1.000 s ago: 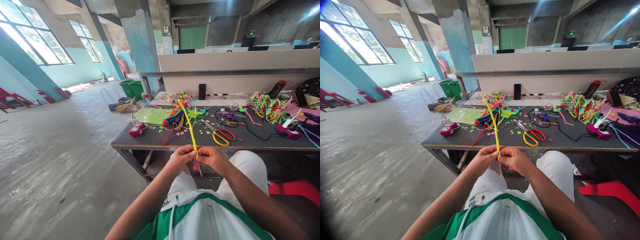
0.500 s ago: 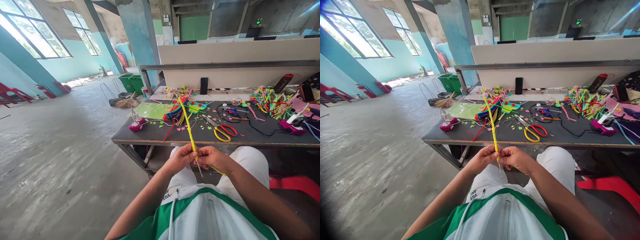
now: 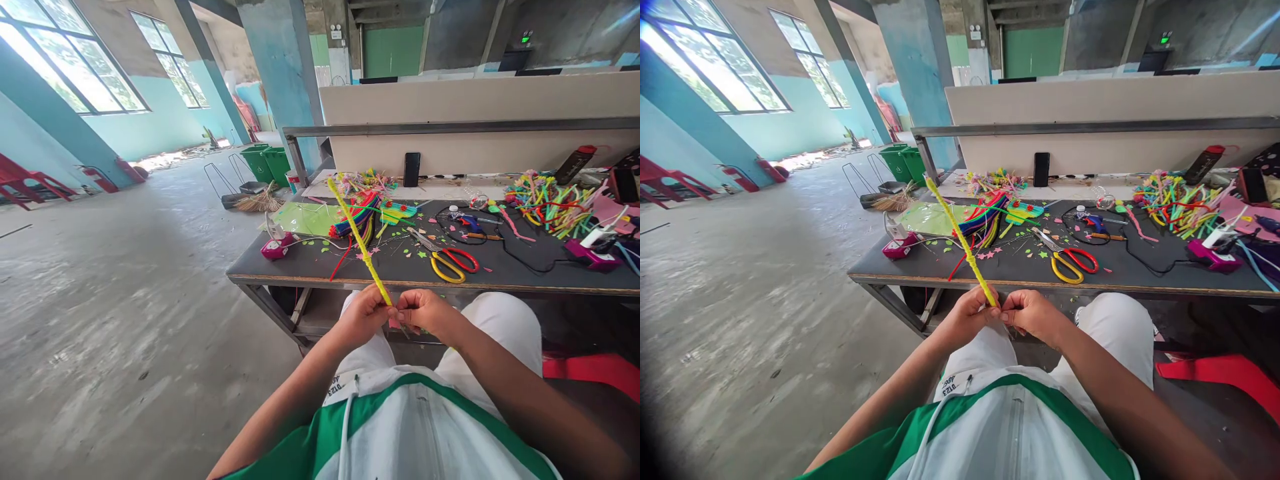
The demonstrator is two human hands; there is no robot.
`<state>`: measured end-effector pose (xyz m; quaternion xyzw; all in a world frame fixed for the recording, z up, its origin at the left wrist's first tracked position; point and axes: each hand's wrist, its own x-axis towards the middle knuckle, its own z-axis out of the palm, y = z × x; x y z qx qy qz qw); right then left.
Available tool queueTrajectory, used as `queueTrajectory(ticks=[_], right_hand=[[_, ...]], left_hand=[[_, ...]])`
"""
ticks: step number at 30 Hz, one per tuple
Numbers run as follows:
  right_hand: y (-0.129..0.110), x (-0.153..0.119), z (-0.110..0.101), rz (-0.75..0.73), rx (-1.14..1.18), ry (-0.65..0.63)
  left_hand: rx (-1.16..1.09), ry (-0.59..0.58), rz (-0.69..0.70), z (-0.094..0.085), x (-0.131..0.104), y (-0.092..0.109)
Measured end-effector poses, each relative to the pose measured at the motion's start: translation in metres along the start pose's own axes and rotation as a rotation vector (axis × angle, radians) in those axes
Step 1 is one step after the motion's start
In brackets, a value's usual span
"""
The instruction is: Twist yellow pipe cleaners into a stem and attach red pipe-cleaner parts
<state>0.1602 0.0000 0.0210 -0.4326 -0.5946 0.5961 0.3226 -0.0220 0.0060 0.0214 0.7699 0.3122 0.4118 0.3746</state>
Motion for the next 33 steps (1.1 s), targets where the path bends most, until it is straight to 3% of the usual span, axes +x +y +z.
queueTrajectory(ticks=[6,11,13,15,17,19,21,24,27,33], right_hand=[[-0.005,0.001,0.01,-0.064,-0.703,0.234],[0.007,0.008,0.031,-0.101,-0.85,0.365],[0.009,0.008,0.034,-0.05,-0.728,0.408],[0.004,0.006,0.029,0.036,-0.457,0.329],[-0.008,0.0,0.015,0.099,-0.119,0.098],[-0.021,-0.003,-0.004,0.061,0.088,-0.173],[-0.028,-0.003,-0.02,0.001,0.21,-0.294],[-0.023,0.003,-0.026,-0.017,0.375,-0.258],[-0.006,0.008,-0.018,-0.03,0.475,-0.231],[0.017,0.004,-0.008,-0.049,0.614,-0.158]], left_hand=[[0.374,0.018,0.031,0.006,0.0,-0.006],[0.485,0.085,-0.054,0.013,0.0,-0.027],[0.45,0.117,-0.101,0.011,0.001,-0.03],[0.311,0.09,-0.164,0.003,0.003,-0.026],[0.023,-0.024,-0.252,-0.009,0.006,-0.017],[-0.315,-0.163,-0.323,-0.02,0.011,-0.004],[-0.536,-0.243,-0.338,-0.026,0.017,0.008],[-0.652,-0.278,-0.326,-0.025,0.028,0.022],[-0.707,-0.285,-0.341,-0.015,0.036,0.03],[-0.633,-0.241,-0.343,0.0,0.039,0.034]])
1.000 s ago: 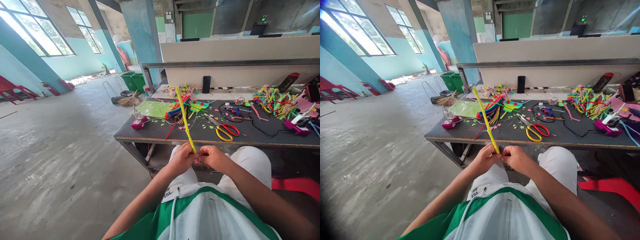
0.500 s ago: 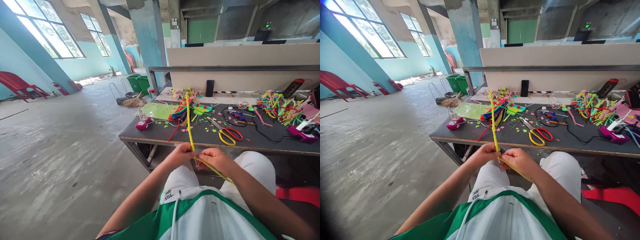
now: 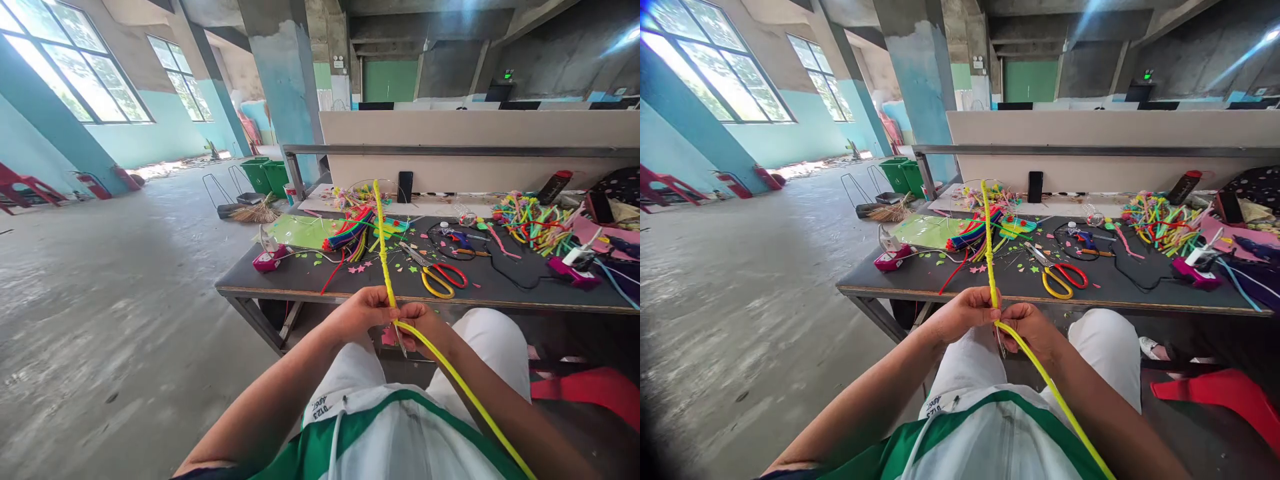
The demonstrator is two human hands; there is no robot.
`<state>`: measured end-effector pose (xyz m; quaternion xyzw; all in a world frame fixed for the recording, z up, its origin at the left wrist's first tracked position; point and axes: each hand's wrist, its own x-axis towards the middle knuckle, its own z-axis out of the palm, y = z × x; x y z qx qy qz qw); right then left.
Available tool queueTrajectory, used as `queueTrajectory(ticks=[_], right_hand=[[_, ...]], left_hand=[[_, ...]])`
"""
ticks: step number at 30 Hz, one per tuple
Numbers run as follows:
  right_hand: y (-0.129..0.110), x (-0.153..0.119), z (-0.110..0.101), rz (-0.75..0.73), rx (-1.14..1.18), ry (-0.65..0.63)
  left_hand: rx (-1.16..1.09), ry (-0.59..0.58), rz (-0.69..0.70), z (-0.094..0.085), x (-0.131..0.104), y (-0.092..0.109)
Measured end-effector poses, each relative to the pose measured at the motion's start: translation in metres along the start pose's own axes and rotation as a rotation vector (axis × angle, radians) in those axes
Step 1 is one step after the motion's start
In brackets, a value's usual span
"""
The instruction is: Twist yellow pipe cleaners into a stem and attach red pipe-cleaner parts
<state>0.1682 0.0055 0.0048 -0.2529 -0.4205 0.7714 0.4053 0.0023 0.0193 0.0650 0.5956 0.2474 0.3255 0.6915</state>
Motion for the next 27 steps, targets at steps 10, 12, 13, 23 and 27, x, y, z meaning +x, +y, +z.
queueTrajectory(ticks=[10,12,13,23,27], right_hand=[[0.02,-0.004,0.002,-0.119,0.112,0.17],[0.02,-0.006,0.002,-0.155,0.056,0.184],[0.019,-0.007,0.002,-0.172,0.014,0.187],[0.017,-0.008,0.005,-0.333,-0.705,0.518],[0.014,-0.007,0.008,-0.356,-0.815,0.568]], left_hand=[[0.43,0.231,0.036,0.004,0.009,-0.015],[0.532,0.255,0.056,0.001,0.012,-0.019],[0.571,0.261,0.063,0.0,0.013,-0.021],[0.805,0.354,0.191,0.0,0.021,-0.026],[0.697,0.279,0.095,-0.005,0.022,-0.021]])
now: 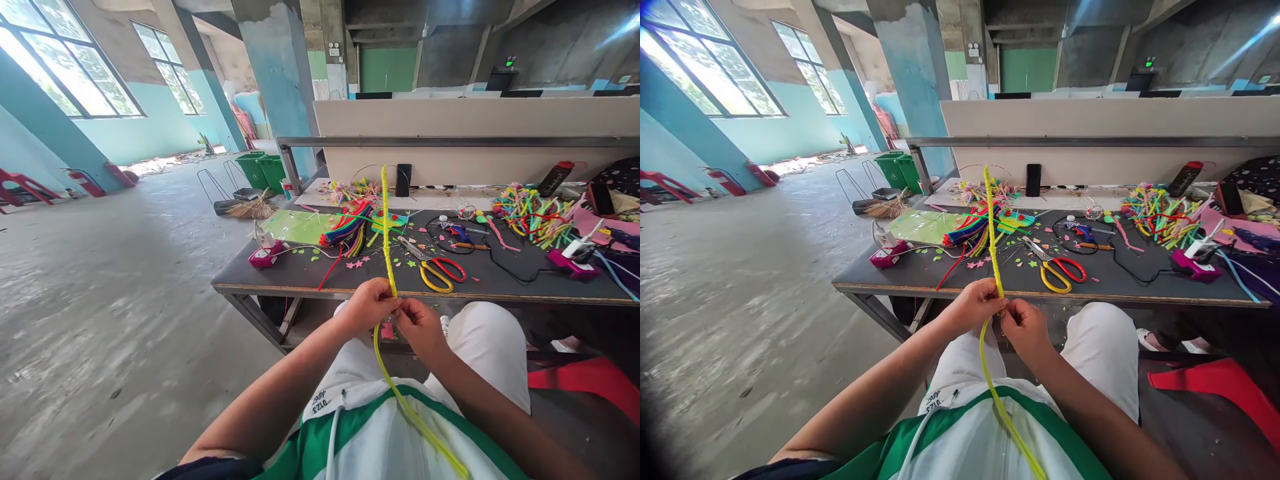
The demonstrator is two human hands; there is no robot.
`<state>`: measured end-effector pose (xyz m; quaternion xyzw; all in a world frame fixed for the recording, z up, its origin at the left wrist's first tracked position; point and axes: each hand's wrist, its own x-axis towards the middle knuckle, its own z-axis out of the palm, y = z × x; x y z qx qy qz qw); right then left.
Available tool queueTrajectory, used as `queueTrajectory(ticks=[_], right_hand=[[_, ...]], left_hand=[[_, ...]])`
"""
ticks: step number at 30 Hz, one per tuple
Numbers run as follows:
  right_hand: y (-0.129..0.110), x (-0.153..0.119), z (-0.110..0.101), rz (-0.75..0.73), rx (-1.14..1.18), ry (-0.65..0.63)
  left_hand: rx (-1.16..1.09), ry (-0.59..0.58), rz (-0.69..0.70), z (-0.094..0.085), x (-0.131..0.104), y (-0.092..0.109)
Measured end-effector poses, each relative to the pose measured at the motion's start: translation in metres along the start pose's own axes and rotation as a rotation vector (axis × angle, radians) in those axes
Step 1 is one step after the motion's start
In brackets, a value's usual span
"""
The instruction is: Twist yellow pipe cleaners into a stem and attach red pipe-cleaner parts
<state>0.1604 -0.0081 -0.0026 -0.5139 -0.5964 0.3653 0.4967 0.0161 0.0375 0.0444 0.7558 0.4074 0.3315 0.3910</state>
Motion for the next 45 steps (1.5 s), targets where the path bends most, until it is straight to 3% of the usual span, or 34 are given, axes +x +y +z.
queueTrajectory(ticks=[4,7,19,28,34,41,45], right_hand=[[-0.007,0.005,-0.01,0.127,0.227,-0.151],[-0.014,0.007,-0.017,0.234,0.409,-0.255],[-0.025,0.002,-0.019,0.266,0.776,-0.385],[-0.006,0.01,-0.01,0.367,0.994,-0.583],[0.009,0.013,-0.005,0.26,0.982,-0.743],[0.011,0.012,0.0,0.281,0.986,-0.667],[0.013,0.009,0.002,0.215,0.963,-0.62]], left_hand=[[-0.27,-0.307,-0.025,-0.016,0.004,0.0],[-0.408,-0.406,-0.005,-0.023,0.004,0.001],[-0.665,-0.368,-0.078,-0.027,-0.002,0.014],[-0.825,-0.418,-0.127,-0.021,-0.008,0.027],[-0.802,-0.452,-0.198,-0.017,-0.012,0.026],[-0.724,-0.462,-0.18,-0.015,-0.013,0.02],[-0.669,-0.445,-0.163,-0.013,-0.014,0.019]])
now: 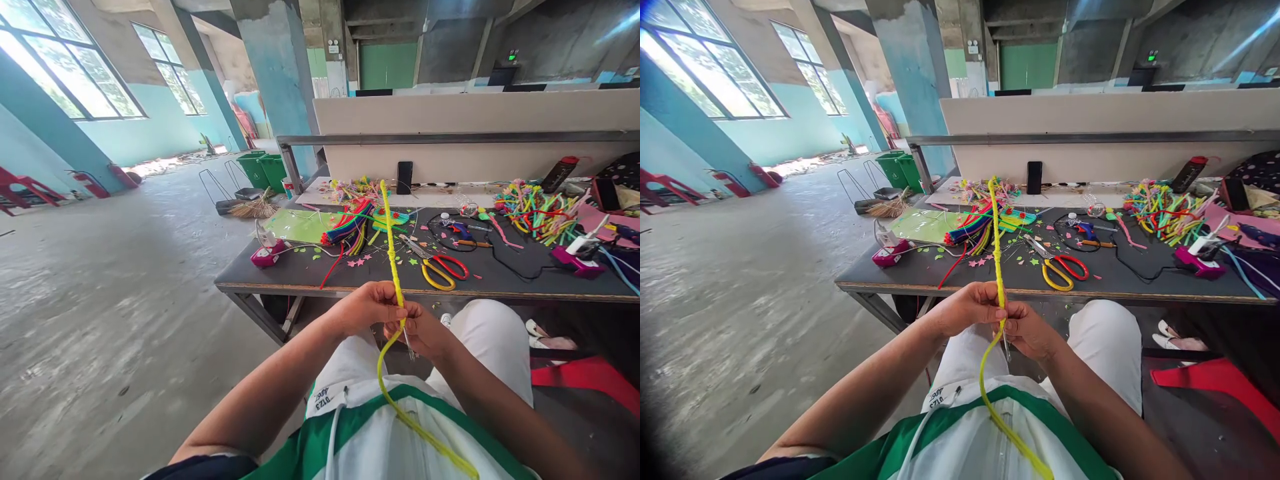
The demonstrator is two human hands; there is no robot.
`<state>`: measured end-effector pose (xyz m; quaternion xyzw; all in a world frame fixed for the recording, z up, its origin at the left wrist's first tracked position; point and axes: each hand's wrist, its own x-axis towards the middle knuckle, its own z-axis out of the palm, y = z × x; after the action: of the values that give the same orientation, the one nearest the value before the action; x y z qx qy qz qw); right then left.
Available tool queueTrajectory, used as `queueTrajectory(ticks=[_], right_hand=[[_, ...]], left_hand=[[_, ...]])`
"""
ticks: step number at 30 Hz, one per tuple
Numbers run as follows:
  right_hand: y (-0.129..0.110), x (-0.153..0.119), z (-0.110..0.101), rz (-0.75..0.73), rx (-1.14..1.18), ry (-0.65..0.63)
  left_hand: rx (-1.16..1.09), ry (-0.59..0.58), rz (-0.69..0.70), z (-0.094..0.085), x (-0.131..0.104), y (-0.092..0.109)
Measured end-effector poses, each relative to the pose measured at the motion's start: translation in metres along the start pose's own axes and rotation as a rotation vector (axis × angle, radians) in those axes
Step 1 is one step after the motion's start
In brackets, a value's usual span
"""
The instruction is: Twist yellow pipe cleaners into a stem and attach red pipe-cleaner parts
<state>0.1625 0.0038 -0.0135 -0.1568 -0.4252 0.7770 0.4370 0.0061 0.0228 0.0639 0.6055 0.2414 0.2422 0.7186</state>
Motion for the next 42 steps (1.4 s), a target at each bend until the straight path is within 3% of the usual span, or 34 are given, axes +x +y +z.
queueTrajectory(ticks=[3,9,14,19,23,26,31,35,39,42], right_hand=[[0.0,-0.003,0.001,-0.026,-0.065,0.053],[-0.008,-0.015,0.005,-0.025,-0.372,0.286],[-0.023,-0.019,0.004,0.015,-0.615,0.331],[-0.031,-0.007,-0.001,-0.022,-0.762,0.435],[-0.042,0.001,-0.001,-0.125,-0.759,0.443],[-0.052,0.004,-0.001,-0.176,-0.772,0.458],[-0.057,0.013,-0.013,-0.213,-0.795,0.501],[-0.057,0.017,-0.03,-0.25,-0.751,0.567],[-0.053,0.017,-0.04,-0.251,-0.719,0.579],[-0.047,0.017,-0.041,-0.26,-0.719,0.574]], left_hand=[[0.077,0.031,0.028,-0.001,0.0,-0.001],[0.382,0.152,0.096,-0.009,0.003,-0.007],[0.57,0.269,0.103,-0.017,0.009,-0.015],[0.49,0.312,0.071,-0.014,0.02,-0.004],[0.454,0.425,0.131,-0.005,0.022,0.003],[0.384,0.46,0.12,0.001,0.024,-0.01],[0.168,0.378,0.016,0.001,0.033,-0.029],[0.473,0.338,0.02,-0.021,0.036,-0.019],[0.912,0.355,0.249,-0.045,0.025,-0.006],[1.004,0.353,0.32,-0.046,0.019,-0.006]])
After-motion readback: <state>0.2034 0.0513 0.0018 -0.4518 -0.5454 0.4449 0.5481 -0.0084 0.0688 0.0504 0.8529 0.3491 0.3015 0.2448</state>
